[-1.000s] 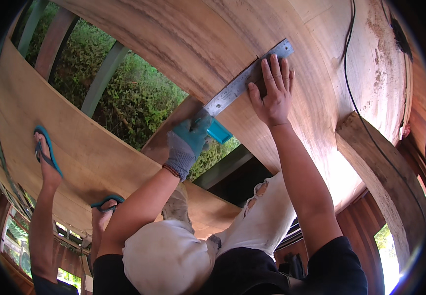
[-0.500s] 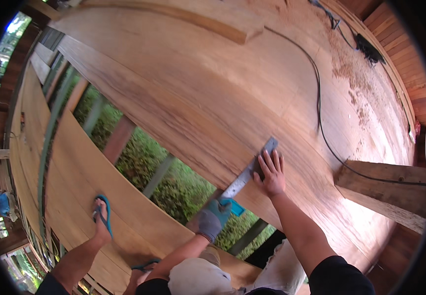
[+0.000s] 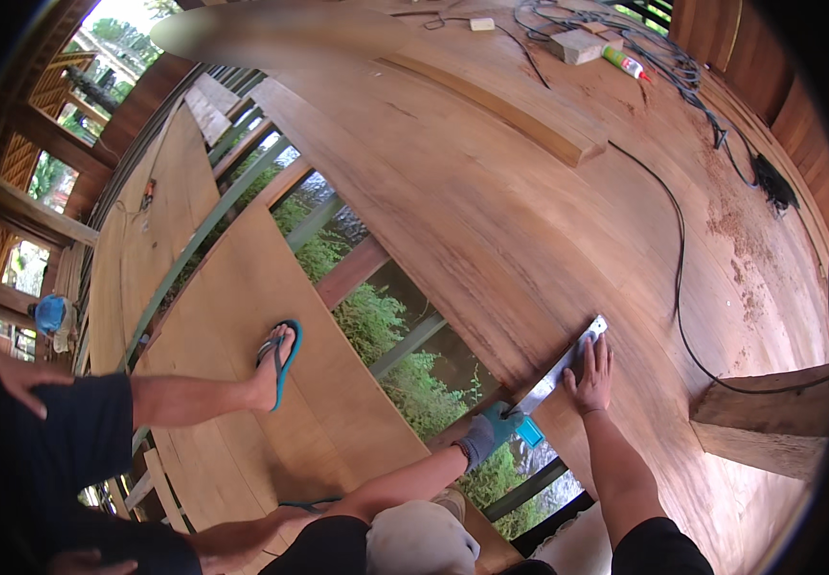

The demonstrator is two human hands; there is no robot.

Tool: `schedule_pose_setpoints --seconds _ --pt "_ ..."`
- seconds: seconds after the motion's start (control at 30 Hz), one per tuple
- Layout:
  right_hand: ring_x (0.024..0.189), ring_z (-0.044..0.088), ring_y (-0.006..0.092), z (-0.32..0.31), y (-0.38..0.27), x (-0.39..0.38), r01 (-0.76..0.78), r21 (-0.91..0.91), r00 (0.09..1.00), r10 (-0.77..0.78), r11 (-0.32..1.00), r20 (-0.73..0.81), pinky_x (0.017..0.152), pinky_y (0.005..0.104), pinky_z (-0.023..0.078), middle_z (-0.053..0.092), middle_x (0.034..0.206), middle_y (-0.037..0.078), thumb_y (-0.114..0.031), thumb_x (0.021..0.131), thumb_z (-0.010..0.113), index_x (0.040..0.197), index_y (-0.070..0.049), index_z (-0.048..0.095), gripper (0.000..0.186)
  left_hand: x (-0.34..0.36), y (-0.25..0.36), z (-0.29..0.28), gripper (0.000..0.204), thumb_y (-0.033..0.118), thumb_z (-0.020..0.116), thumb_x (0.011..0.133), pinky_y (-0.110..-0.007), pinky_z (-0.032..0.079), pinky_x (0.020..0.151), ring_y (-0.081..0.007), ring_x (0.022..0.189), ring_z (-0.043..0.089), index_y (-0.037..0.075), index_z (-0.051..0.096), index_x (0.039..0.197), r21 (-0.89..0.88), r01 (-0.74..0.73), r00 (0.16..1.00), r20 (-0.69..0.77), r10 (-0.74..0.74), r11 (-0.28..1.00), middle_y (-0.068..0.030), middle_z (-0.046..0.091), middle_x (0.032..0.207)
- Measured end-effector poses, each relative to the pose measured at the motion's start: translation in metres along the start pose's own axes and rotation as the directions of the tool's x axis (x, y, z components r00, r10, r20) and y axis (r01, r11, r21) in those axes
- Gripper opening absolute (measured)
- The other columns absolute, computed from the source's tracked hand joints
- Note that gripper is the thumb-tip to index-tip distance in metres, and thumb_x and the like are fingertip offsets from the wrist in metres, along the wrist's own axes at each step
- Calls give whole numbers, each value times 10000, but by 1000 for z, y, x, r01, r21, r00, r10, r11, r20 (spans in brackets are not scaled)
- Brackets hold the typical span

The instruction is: The person measures and marks a wooden plank with a square and pencil, then uses a hand saw to cut along the marked line. The person adjusts the plank and continues sawing to complete the cut.

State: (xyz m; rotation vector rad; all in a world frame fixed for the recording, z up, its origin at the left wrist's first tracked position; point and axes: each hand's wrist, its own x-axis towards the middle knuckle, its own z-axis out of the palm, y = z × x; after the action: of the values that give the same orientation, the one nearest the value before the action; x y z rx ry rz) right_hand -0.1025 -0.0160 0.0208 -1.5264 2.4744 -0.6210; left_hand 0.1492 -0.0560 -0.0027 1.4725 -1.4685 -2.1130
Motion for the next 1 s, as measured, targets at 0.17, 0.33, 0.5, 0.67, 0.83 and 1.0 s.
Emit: schedule_pose_setpoints --seconds 0.17,0.33,0.5,0.67,0.83,1.0 --pt "1543 152 325 -4 25 1 -40 36 997 37 999 62 1255 496 129 215 1647 193 -321 838 654 1566 -36 263 874 -35 30 -13 188 215 713 952 -290 479 592 -87 722 582 51 621 944 -227 -20 1000 -16 16 974 19 597 761" --pt "1544 124 361 -19 33 14 -105 44 948 87 993 307 1253 503 106 232 1642 193 -333 840 695 1548 -31 314 859 -90 2 -39 202 258 700 964 -287 508 637 -81 777 604 66 638 971 -273 17 997 -68 -37 962 7 621 823" --pt "1507 189 430 -4 25 -120 -147 46 965 133 988 228 1226 569 135 242 1612 262 -294 806 728 1514 -76 400 811 -100 -31 -86 223 277 672 979 -277 541 747 -76 838 599 57 664 1019 13 -60 998 -13 60 998 -14 650 894" --pt "1540 149 372 -50 42 -202 -400 -210 906 419 892 54 1231 573 108 187 1665 183 -421 868 613 1564 -106 347 808 -165 93 -75 218 261 645 991 -246 485 701 -47 769 539 45 668 1000 365 -263 957 -23 291 893 -5 638 842" --pt "1531 170 381 -61 79 -232 -551 -208 834 525 808 -169 1208 608 133 247 1652 145 -562 946 488 1573 -160 345 758 -228 230 -37 186 208 609 998 -314 487 592 -134 693 587 27 612 951 428 -505 861 190 471 750 -19 612 800" --pt "1474 307 399 -68 54 -236 -480 -283 870 412 830 -269 1155 645 241 385 1577 168 -569 981 460 1526 -163 438 680 -301 252 35 110 131 645 952 -336 471 578 -237 659 595 43 607 1007 515 -749 601 263 755 417 -97 602 804"
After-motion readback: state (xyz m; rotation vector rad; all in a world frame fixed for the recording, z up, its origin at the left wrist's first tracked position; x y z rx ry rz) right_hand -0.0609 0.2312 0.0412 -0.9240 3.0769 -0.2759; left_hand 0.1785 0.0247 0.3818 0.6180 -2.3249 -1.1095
